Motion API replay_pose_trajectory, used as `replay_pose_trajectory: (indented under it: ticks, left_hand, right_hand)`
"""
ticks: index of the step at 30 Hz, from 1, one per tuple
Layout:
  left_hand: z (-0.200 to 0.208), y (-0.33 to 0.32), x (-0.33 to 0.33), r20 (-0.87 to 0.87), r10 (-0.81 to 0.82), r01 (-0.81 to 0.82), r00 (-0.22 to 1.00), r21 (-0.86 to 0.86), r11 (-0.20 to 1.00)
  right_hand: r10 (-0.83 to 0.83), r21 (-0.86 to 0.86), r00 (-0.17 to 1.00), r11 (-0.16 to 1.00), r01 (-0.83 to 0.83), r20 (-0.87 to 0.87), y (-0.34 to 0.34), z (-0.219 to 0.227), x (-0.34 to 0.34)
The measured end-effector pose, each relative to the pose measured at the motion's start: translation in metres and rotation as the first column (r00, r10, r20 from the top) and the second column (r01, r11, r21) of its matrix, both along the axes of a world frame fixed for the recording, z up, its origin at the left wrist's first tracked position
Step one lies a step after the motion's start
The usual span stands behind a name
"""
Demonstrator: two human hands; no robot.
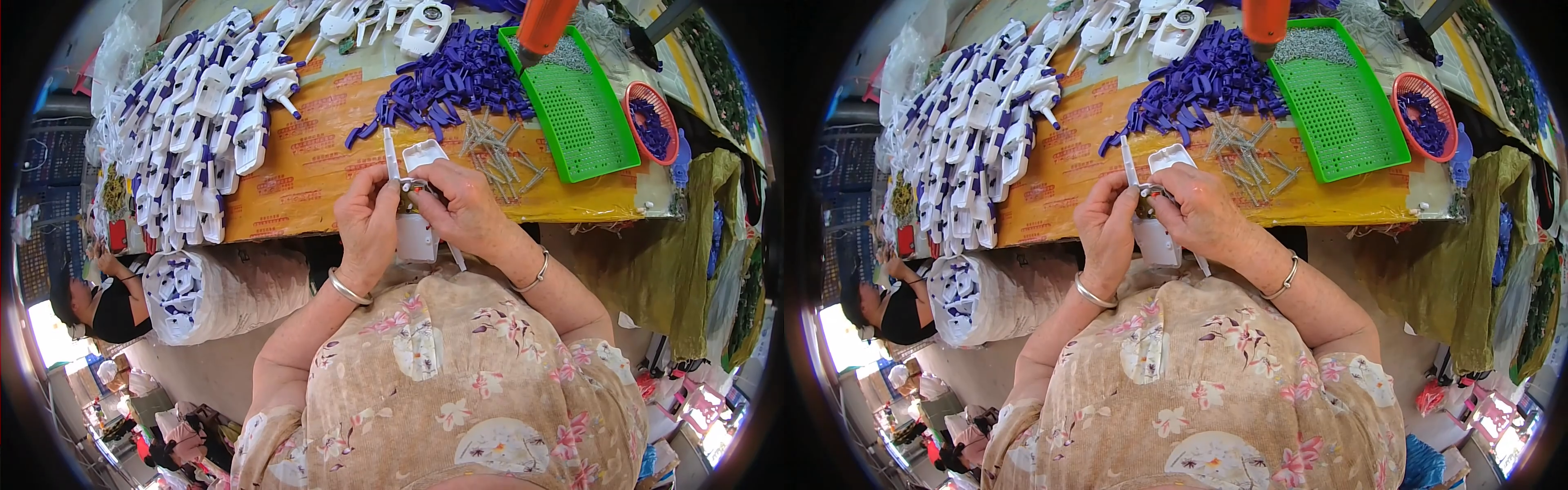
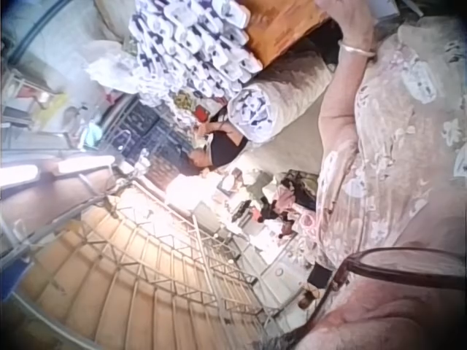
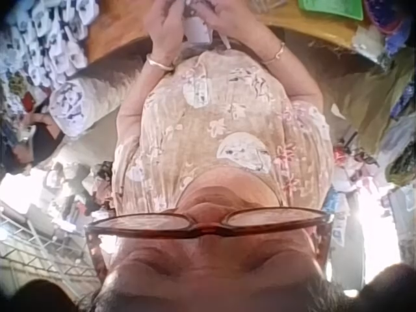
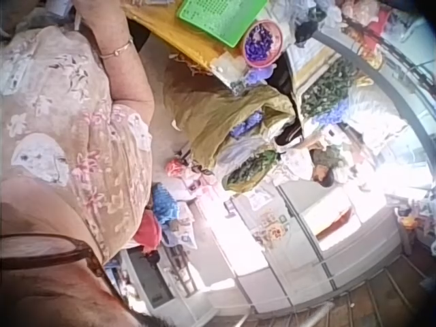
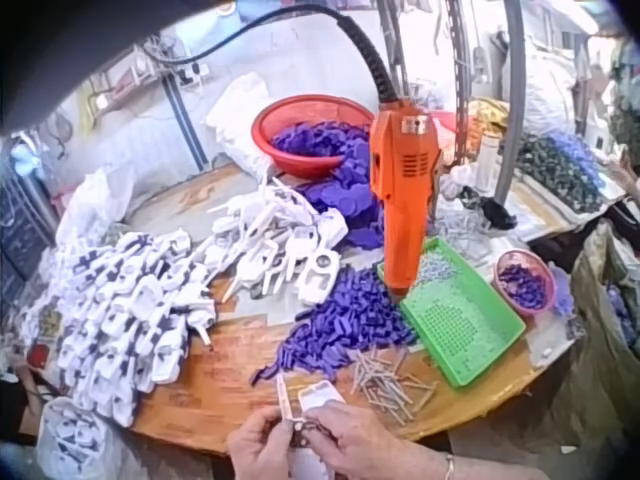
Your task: Assembling plastic toy walkie-talkie parts by gluing and snapping them together.
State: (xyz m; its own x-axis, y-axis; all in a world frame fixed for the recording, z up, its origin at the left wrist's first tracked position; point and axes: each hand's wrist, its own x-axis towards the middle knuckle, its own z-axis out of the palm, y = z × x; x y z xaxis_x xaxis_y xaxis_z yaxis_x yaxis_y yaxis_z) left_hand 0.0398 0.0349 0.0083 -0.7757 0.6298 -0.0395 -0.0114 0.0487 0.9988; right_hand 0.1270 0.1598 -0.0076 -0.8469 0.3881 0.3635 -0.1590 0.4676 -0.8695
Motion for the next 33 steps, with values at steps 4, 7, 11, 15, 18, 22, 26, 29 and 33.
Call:
replay_pose_trajectory:
  ticks: [4, 7, 11, 15, 18, 22, 26, 29, 33]
  left_hand:
    - [-0.001, -0.001, 0.000, -0.086, 0.022, -0.025, 0.996, -0.024, 0.999]
    - [0.000, -0.001, 0.000, -0.059, 0.037, -0.038, 0.998, -0.019, 0.999]
    - [0.001, -0.001, 0.000, 0.078, 0.039, -0.041, 0.996, 0.027, 0.999]
    - [0.003, -0.001, -0.002, 0.150, 0.042, -0.048, 0.988, 0.039, 0.998]
    - [0.006, -0.001, -0.003, 0.197, 0.044, -0.048, 0.980, 0.019, 0.999]
    - [0.004, -0.002, -0.006, 0.222, 0.019, -0.027, 0.975, 0.036, 0.999]
    - [0.008, -0.004, -0.009, 0.363, 0.001, -0.013, 0.932, 0.033, 0.999]
    - [0.014, -0.005, -0.006, 0.313, -0.058, 0.048, 0.948, 0.040, 0.998]
    - [0.021, -0.006, 0.005, 0.223, -0.166, 0.165, 0.961, 0.024, 0.986]
  right_hand:
    - [0.000, 0.017, 1.000, 1.000, 0.000, 0.010, -0.001, 0.003, 0.001]
    - [0.000, 0.013, 1.000, 1.000, 0.000, 0.008, -0.001, 0.003, 0.002]
    - [0.011, 0.006, 1.000, 1.000, -0.011, 0.021, 0.000, 0.001, 0.002]
    - [0.012, 0.006, 1.000, 1.000, -0.013, 0.025, 0.001, 0.002, 0.002]
    - [0.017, -0.004, 0.999, 1.000, -0.017, 0.029, 0.001, 0.002, 0.002]
    - [0.016, 0.010, 1.000, 1.000, -0.016, 0.007, 0.001, 0.002, 0.002]
    - [0.043, -0.055, 0.999, 0.998, -0.041, 0.024, 0.004, 0.002, 0.001]
    - [0.056, -0.101, 0.998, 0.993, -0.056, -0.005, 0.006, 0.003, 0.001]
    - [0.077, -0.282, 0.996, 0.958, -0.060, 0.049, 0.007, 0.009, 0.001]
